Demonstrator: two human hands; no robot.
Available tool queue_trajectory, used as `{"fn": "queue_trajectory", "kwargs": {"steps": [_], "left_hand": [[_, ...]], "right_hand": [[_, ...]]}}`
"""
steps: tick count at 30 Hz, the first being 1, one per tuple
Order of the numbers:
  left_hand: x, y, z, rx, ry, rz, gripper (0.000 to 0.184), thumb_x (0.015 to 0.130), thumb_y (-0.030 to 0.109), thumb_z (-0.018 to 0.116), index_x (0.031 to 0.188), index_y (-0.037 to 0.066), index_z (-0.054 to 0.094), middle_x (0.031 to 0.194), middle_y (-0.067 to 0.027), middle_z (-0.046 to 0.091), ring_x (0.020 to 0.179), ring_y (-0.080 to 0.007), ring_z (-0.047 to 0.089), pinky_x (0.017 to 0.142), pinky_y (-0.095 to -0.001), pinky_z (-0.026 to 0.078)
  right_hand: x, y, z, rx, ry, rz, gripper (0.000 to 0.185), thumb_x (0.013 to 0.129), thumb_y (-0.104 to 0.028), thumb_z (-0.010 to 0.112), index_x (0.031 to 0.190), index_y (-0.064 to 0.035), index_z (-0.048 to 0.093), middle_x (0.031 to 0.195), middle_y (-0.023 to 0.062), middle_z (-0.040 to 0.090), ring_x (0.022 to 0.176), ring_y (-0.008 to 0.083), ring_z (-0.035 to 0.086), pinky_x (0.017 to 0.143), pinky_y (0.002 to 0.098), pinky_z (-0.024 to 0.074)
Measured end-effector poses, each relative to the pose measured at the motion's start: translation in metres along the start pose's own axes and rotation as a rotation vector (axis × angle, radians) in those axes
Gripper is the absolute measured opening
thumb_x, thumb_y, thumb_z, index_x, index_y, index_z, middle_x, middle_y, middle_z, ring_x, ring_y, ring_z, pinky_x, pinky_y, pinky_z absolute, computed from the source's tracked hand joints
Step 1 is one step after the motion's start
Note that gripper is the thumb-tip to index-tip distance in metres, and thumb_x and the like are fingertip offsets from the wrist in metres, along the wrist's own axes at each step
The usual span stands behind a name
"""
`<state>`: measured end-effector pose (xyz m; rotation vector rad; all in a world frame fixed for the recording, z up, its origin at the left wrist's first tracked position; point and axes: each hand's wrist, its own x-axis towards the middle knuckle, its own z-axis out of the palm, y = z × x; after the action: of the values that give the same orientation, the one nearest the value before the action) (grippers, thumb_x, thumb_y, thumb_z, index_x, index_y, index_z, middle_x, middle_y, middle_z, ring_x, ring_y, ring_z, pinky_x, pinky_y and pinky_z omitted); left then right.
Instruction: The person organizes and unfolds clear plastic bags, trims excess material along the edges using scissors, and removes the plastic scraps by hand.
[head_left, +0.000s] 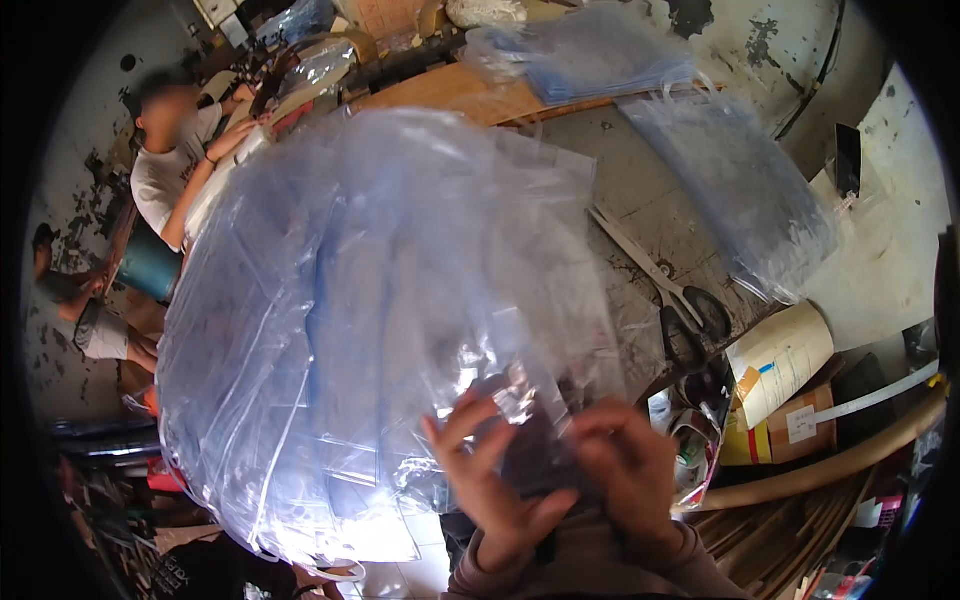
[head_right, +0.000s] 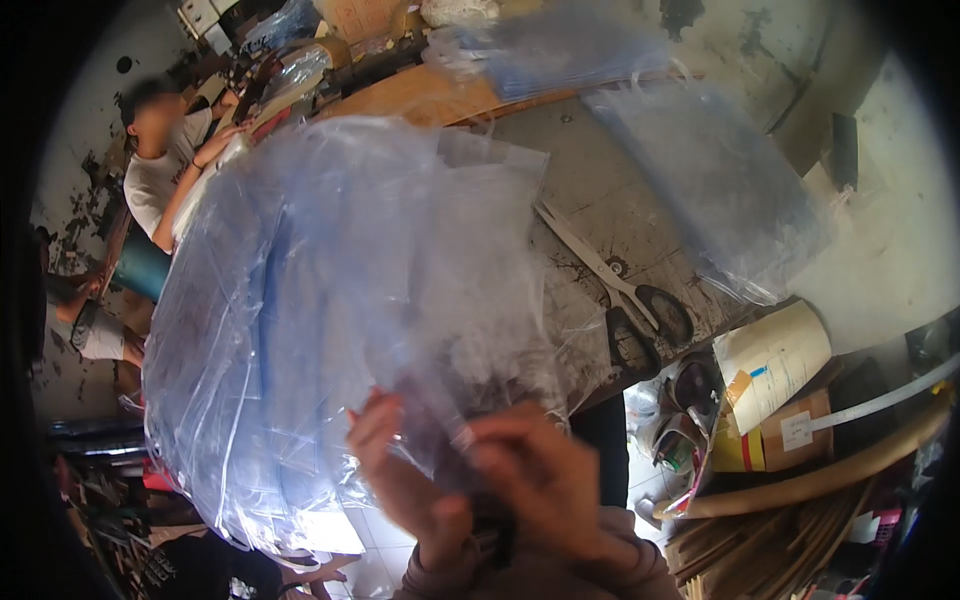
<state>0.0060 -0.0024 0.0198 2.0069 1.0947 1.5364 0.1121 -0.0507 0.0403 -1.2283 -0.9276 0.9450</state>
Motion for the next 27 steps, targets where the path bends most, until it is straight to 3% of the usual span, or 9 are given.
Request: {"fn": "queue_trajectory", "kwargs": {"steps": [4,6,10,12,14,16,17,20,27], "left_hand": [[0.011,0.033,-0.024,-0.055,0.464,-0.613,0.056,0.093,0.028,0.035,0.142,0.009,0.015,0.141,-0.0213,0.027,0.133,-0.0297,0.027,0.103,-0.047,0.034],[0.0,0.0,-0.092,-0.326,-0.165,-0.165,0.058,0.093,0.026,0.035,0.144,0.017,0.008,0.146,-0.0181,0.017,0.136,-0.0252,0.021,0.102,-0.0541,0.034],[-0.009,0.016,-0.091,-0.764,0.219,-0.396,0.063,0.084,0.018,0.056,0.14,0.009,0.029,0.135,-0.0257,0.038,0.122,-0.0386,0.041,0.094,-0.0464,0.042],[-0.007,0.027,-0.099,-0.586,0.033,-0.433,0.074,0.087,0.021,0.047,0.145,0.014,0.002,0.147,-0.0253,0.008,0.136,-0.0407,0.011,0.106,-0.0569,0.021],[-0.008,0.037,-0.095,-0.543,0.122,-0.399,0.074,0.085,0.018,0.049,0.145,0.013,0.005,0.147,-0.0261,0.009,0.135,-0.0431,0.012,0.104,-0.0635,0.018],[-0.003,0.045,-0.092,-0.495,0.261,-0.48,0.067,0.088,0.024,0.049,0.144,0.01,0.015,0.145,-0.0282,0.013,0.133,-0.0472,0.013,0.102,-0.0657,0.015],[-0.004,0.028,-0.1,-0.384,0.425,-0.546,0.069,0.089,0.029,0.047,0.145,0.017,0.009,0.147,-0.0162,0.016,0.137,-0.0249,0.017,0.1,-0.0607,0.03],[0.0,0.016,-0.121,-0.29,0.598,-0.425,0.093,0.071,0.031,0.071,0.143,0.01,0.016,0.146,-0.0202,0.017,0.137,-0.0278,0.019,0.097,-0.0627,0.032],[-0.018,0.015,-0.129,0.657,0.536,-0.135,0.077,0.08,0.031,0.06,0.142,0.009,0.021,0.145,-0.0245,0.017,0.134,-0.0382,0.017,0.099,-0.0649,0.021]], "right_hand": [[-0.005,-0.015,0.037,-0.113,-0.405,-0.349,0.029,0.08,-0.013,0.067,0.107,-0.0048,0.062,0.088,0.0076,0.062,0.083,0.0217,0.059,0.075,0.0311,0.0472],[-0.002,-0.013,0.056,-0.125,-0.228,-0.682,0.024,0.075,-0.011,0.068,0.096,-0.0034,0.059,0.08,0.0104,0.056,0.069,0.023,0.055,0.058,0.0322,0.0436],[-0.016,-0.008,0.071,-0.135,-0.205,-0.691,0.028,0.072,-0.01,0.069,0.098,-0.0018,0.061,0.084,0.0088,0.055,0.074,0.0233,0.054,0.061,0.0315,0.044],[-0.023,-0.011,0.074,-0.132,-0.251,-0.738,0.026,0.073,-0.011,0.068,0.097,-0.0019,0.061,0.083,0.0082,0.056,0.072,0.0229,0.054,0.061,0.0315,0.0446],[-0.025,-0.006,0.073,-0.112,-0.259,-0.717,0.029,0.072,-0.012,0.069,0.1,-0.0049,0.062,0.086,0.0091,0.055,0.076,0.0238,0.055,0.063,0.0323,0.045],[-0.01,0.004,0.047,0.075,-0.655,-0.556,0.03,0.078,-0.013,0.068,0.106,-0.0056,0.062,0.092,0.009,0.061,0.085,0.0222,0.059,0.076,0.032,0.0471],[-0.006,0.007,0.026,-0.092,-0.457,-0.521,0.03,0.077,-0.012,0.068,0.106,-0.0051,0.062,0.095,0.0104,0.06,0.087,0.0218,0.058,0.076,0.032,0.0466],[0.007,0.015,-0.019,-0.56,0.211,-0.365,0.032,0.075,-0.006,0.067,0.106,-0.0055,0.061,0.099,0.0107,0.056,0.085,0.0236,0.056,0.073,0.0318,0.0459],[-0.001,0.029,-0.022,-0.49,0.077,-0.15,0.04,0.074,-0.002,0.067,0.112,-0.0059,0.059,0.097,0.0087,0.055,0.073,0.0168,0.055,0.065,0.0253,0.0464]]}}
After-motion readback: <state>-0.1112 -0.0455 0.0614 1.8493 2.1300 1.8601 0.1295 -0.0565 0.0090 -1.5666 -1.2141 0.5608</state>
